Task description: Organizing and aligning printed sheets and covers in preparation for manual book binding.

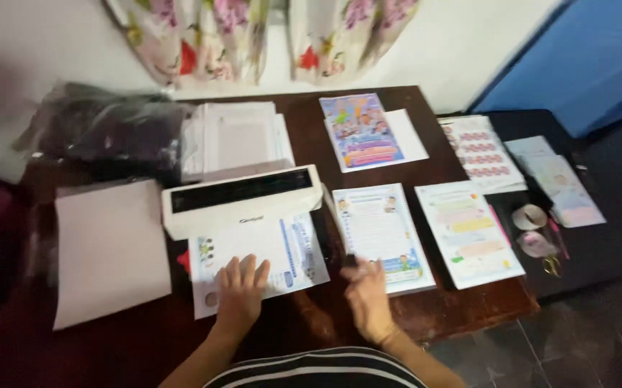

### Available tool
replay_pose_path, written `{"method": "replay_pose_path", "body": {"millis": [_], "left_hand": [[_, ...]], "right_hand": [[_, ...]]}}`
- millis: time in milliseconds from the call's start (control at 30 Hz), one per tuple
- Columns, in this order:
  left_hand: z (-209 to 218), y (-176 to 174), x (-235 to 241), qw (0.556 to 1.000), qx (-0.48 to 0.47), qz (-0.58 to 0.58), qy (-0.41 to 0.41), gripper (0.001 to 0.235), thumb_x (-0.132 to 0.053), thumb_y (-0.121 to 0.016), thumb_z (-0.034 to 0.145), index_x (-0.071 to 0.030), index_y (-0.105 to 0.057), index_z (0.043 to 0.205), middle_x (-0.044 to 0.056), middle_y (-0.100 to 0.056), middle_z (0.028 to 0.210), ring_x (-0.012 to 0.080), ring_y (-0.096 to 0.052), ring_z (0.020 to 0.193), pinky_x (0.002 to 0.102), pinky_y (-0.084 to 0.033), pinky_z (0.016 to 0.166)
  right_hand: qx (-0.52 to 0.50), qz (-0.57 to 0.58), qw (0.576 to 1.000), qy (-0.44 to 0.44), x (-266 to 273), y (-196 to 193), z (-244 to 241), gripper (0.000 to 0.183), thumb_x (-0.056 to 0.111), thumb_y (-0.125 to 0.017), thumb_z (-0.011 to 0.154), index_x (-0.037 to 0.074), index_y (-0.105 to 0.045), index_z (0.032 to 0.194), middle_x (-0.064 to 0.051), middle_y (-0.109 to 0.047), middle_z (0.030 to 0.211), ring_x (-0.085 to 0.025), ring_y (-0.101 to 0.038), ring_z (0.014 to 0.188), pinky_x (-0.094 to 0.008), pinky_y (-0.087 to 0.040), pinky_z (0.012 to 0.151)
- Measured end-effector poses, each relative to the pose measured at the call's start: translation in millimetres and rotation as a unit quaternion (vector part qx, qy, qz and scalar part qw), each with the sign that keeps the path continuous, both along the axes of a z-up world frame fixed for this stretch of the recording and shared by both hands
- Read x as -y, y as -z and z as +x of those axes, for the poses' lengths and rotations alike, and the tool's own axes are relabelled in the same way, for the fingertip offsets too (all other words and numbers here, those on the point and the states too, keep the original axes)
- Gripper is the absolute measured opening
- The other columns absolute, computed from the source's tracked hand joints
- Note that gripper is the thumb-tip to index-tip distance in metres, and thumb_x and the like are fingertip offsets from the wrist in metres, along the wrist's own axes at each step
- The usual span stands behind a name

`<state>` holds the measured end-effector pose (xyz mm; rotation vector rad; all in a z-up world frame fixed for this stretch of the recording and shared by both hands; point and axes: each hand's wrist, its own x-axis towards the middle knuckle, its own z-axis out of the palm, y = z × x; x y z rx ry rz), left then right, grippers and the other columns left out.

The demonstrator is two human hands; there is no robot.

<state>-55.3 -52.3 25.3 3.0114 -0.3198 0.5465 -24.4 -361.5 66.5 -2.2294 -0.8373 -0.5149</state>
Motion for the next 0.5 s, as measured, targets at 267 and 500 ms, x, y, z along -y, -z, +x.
{"method": "replay_pose_path", "body": {"millis": [267, 500], "left_hand": [[4.6, -1.3, -1.5, 1.000, 0.016, 0.025, 0.003, 0.058, -0.018, -0.059, 0.076, -0.014, -0.061, 0.134, 0.019, -0.057, 0.137, 0.0488, -0.050, 0.124, 0.065, -0.041, 0.099], [2.0, -10.7, 0.0, 0.999, 0.035, -0.014, -0.014, 0.050, -0.019, -0.060, 0.083, -0.012, -0.063, 0.133, 0.017, -0.056, 0.138, 0.0457, -0.052, 0.124, 0.062, -0.040, 0.100]], "right_hand": [[-0.046, -0.119, 0.989, -0.069, -18.0, 9.4, -28.9, 0.019, 0.015, -0.062, 0.096, 0.006, -0.068, 0.111, -0.012, -0.065, 0.122, -0.042, -0.055, 0.128, -0.060, -0.023, 0.116], [-0.058, 0.007, 0.998, -0.002, -28.6, -46.2, 24.0, 0.022, 0.020, -0.073, 0.092, 0.003, -0.065, 0.104, -0.013, -0.064, 0.102, -0.031, -0.062, 0.105, -0.050, -0.044, 0.106]]}}
